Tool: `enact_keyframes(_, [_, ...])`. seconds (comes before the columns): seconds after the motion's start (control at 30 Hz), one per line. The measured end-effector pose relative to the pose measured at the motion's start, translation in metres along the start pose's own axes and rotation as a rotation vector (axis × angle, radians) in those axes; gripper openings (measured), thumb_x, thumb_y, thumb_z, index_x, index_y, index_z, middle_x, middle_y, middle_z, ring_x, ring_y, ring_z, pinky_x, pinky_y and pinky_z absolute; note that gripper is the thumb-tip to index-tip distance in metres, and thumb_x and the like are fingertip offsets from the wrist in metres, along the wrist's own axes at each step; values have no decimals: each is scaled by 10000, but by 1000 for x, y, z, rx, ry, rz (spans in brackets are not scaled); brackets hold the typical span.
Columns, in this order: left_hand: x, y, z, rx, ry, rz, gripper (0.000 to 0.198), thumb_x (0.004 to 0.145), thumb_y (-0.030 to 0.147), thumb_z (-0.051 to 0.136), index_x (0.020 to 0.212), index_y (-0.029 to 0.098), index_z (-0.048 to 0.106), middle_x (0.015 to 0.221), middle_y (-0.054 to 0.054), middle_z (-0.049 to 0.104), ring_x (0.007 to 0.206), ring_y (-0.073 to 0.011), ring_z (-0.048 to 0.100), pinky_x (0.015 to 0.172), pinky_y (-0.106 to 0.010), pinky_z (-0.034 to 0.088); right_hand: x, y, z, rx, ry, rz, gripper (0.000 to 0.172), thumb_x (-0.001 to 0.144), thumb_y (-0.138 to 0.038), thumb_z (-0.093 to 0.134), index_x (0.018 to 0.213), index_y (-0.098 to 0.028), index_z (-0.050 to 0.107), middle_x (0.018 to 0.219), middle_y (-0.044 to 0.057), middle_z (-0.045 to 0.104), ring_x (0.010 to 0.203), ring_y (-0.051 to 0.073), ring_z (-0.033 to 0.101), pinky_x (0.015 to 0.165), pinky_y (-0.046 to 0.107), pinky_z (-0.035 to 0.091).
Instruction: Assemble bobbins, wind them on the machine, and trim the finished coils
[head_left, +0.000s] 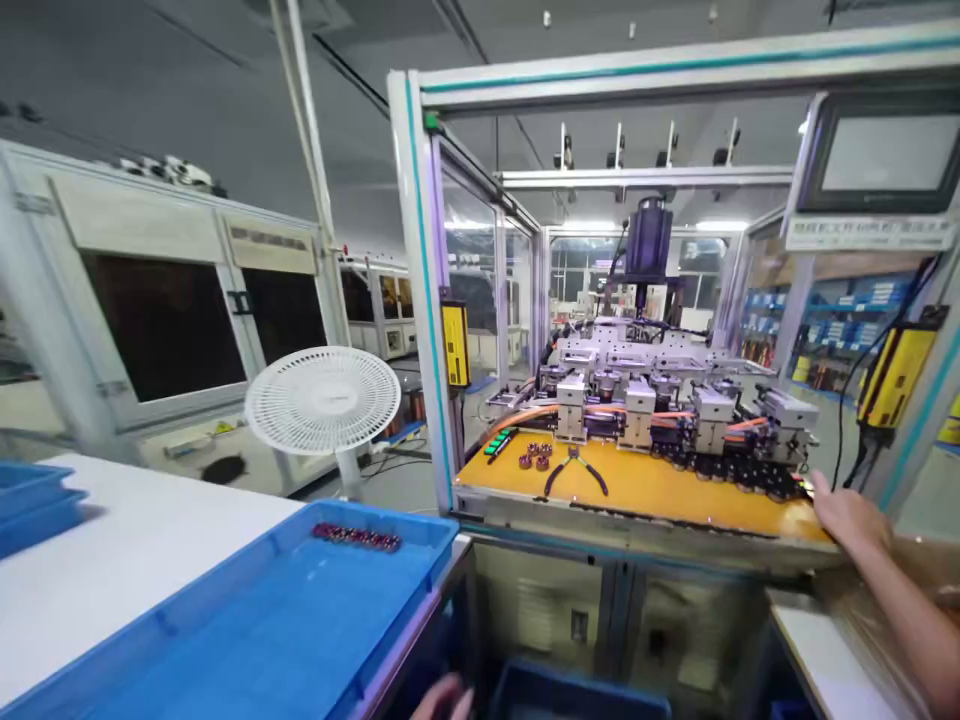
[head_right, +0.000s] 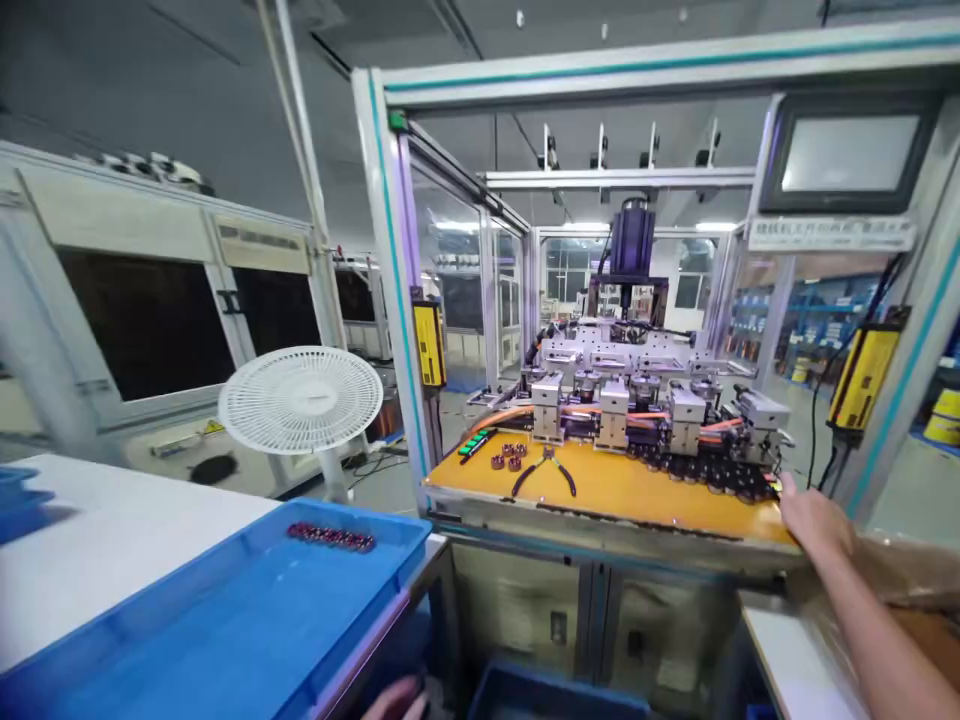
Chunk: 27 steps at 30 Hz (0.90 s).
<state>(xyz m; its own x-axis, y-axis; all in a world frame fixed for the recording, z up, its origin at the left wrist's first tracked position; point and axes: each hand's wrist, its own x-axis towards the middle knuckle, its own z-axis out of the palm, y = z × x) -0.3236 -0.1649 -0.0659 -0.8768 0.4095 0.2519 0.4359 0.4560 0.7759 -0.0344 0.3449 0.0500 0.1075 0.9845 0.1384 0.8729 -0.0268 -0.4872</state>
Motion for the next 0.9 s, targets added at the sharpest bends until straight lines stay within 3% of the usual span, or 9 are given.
enact_keyframes(0.1, [51,32,3,-18,81,193,266,920,331,619,1096,132,637,1079,-83,680,968,-209,663,904,-445,547,4,6,4,17,34,2,409,962,-474,548,1178,-134,619,1263,132,607,1179,245,583,1032,483,467])
enact_keyframes(0.17, [96,53,10,-28,103,248,258,909,291,613,1114,137,646,1116,-120,695,1045,-231,646,1010,-441,486,9,8,7,32,78,-23,397,961,-446,561,1175,-117,615,1248,141,604,1153,245,590,1011,473,482])
enact_keyframes(0.3, [186,78,28,-13,54,211,558,764,189,746,1293,131,576,1155,-142,702,1102,-262,641,1032,-401,449,17,9,7,145,203,-130,286,941,-423,599,1045,-161,651,1123,101,641,1039,206,619,904,384,524])
enact_keyframes(0.4, [220,85,42,-13,11,129,783,658,210,836,1364,122,508,1068,-126,725,997,-250,675,944,-361,489,17,10,8,259,385,-216,205,931,-352,589,943,-158,652,1008,106,644,990,219,611,895,404,502])
enact_keyframes(0.53, [227,87,59,-56,6,90,821,658,245,845,1385,133,480,997,-98,729,970,-246,671,937,-362,484,10,11,15,354,690,-351,295,916,-240,451,1061,-70,645,1089,260,597,1178,349,528,1007,496,398])
enact_keyframes(0.63, [223,89,57,-126,39,86,776,689,197,810,1387,144,475,1016,-97,715,973,-243,665,962,-386,476,7,13,16,395,805,-456,380,882,-244,464,1143,-21,625,1154,299,573,1213,375,509,1037,484,377])
enact_keyframes(0.77, [200,92,27,-273,105,86,776,760,135,707,1453,128,358,1122,-132,674,888,-188,676,906,-363,520,-4,6,7,469,832,-582,371,843,-258,483,1090,-27,636,1085,303,582,1134,406,538,972,538,407])
enact_keyframes(0.83, [174,91,7,-351,114,88,798,777,138,676,1473,123,287,1135,-139,672,869,-164,684,869,-339,544,-25,-6,0,511,803,-685,358,867,-277,461,1084,-47,628,1047,292,586,1092,399,553,885,547,442])
enact_keyframes(0.9, [134,90,-7,-450,71,97,809,763,158,695,1456,131,278,1106,-123,692,864,-147,693,853,-314,557,-63,-25,-6,539,724,-836,328,909,-293,450,1087,-83,627,1025,266,609,1035,363,587,811,506,475])
